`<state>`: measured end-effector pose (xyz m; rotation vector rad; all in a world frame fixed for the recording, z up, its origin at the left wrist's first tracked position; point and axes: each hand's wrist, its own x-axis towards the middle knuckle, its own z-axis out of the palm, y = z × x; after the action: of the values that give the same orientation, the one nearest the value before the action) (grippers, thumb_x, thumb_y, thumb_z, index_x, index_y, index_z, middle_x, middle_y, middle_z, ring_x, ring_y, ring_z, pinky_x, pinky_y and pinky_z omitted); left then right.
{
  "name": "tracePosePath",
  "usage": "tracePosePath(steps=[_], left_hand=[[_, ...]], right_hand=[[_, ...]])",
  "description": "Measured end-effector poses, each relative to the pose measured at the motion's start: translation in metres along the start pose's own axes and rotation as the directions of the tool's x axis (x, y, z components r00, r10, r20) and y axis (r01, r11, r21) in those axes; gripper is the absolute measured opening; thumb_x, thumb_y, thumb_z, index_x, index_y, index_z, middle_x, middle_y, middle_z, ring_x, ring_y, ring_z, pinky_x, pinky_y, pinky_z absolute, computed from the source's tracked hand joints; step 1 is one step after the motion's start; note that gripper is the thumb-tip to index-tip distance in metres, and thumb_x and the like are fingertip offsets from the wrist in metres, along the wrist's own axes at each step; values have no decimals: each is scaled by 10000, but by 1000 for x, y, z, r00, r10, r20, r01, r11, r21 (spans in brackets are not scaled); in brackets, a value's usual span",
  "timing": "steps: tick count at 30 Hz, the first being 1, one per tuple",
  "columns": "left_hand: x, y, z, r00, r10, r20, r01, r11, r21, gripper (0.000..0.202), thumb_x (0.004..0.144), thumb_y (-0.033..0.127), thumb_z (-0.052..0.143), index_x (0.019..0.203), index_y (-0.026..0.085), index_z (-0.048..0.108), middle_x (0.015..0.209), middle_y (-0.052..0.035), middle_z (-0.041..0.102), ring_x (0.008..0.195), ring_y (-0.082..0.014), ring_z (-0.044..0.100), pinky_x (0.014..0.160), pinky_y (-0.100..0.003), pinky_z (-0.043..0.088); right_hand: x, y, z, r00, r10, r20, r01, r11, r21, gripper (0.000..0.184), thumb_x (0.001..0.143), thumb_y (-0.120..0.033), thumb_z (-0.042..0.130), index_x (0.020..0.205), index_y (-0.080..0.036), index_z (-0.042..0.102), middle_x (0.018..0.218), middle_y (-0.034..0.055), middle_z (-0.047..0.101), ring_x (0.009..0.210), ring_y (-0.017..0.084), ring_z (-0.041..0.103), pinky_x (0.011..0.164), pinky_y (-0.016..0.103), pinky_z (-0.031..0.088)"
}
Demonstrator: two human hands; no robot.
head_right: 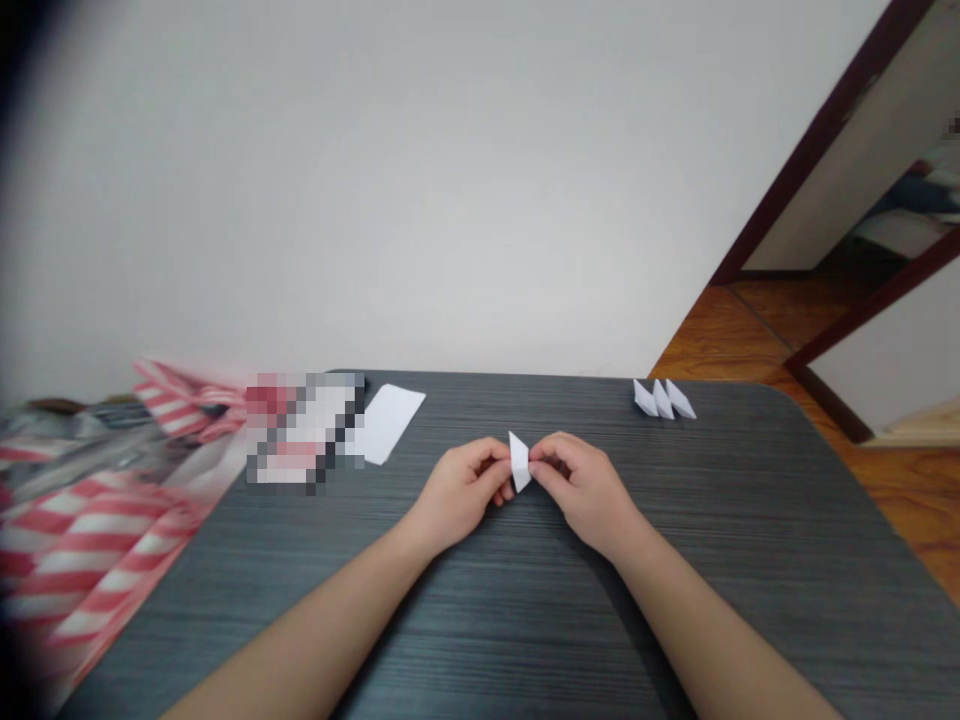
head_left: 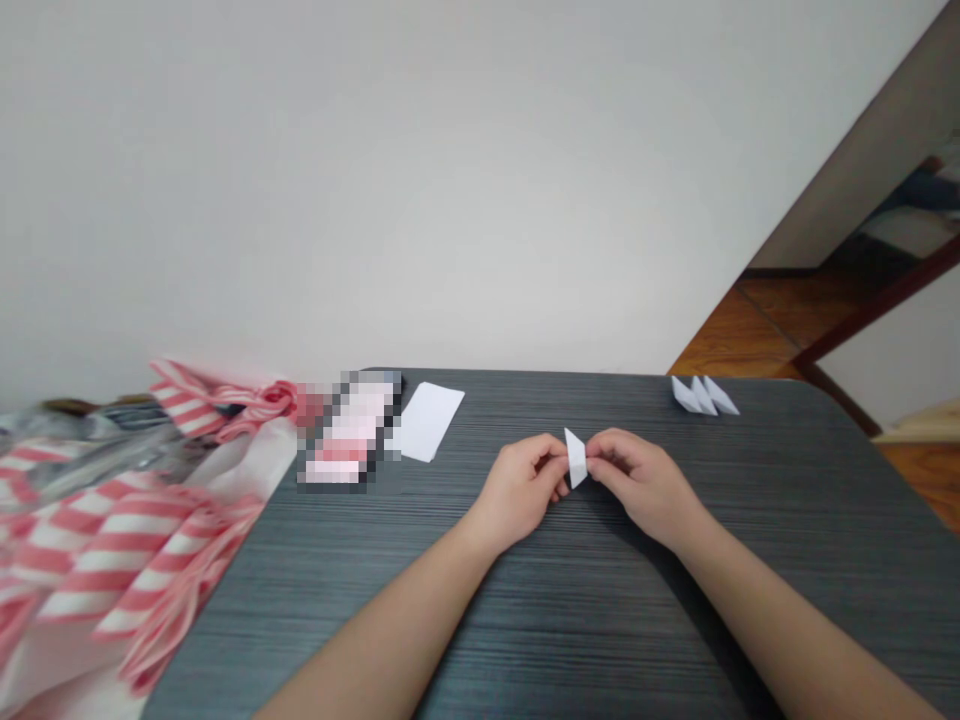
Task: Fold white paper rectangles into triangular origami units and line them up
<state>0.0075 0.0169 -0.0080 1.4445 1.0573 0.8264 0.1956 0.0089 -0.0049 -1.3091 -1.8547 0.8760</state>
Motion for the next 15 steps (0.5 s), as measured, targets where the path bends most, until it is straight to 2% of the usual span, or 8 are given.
tracePosePath(steps=[10, 15], left_hand=[[1, -2, 0, 1000, -7, 1, 7, 1000, 10, 156, 878, 263, 563, 787, 166, 646, 620, 10, 608, 548, -110, 565, 542, -212, 462], [1, -2, 0, 1000, -6, 6, 6, 1000, -1, 152, 870, 258, 568, 782, 165, 650, 628, 7, 612, 558, -111, 570, 550, -213, 464]], right_hand=[[-1, 2, 1, 1000, -8, -21, 8, 999, -32, 83, 887, -223, 588, 847, -212, 660, 840, 34, 678, 751, 187, 616, 700, 306, 477], [0, 1, 0, 999, -34, 13, 34, 999, -31, 121, 904, -228, 569, 839, -214, 670, 863, 39, 689, 780, 192, 628, 734, 314, 486]])
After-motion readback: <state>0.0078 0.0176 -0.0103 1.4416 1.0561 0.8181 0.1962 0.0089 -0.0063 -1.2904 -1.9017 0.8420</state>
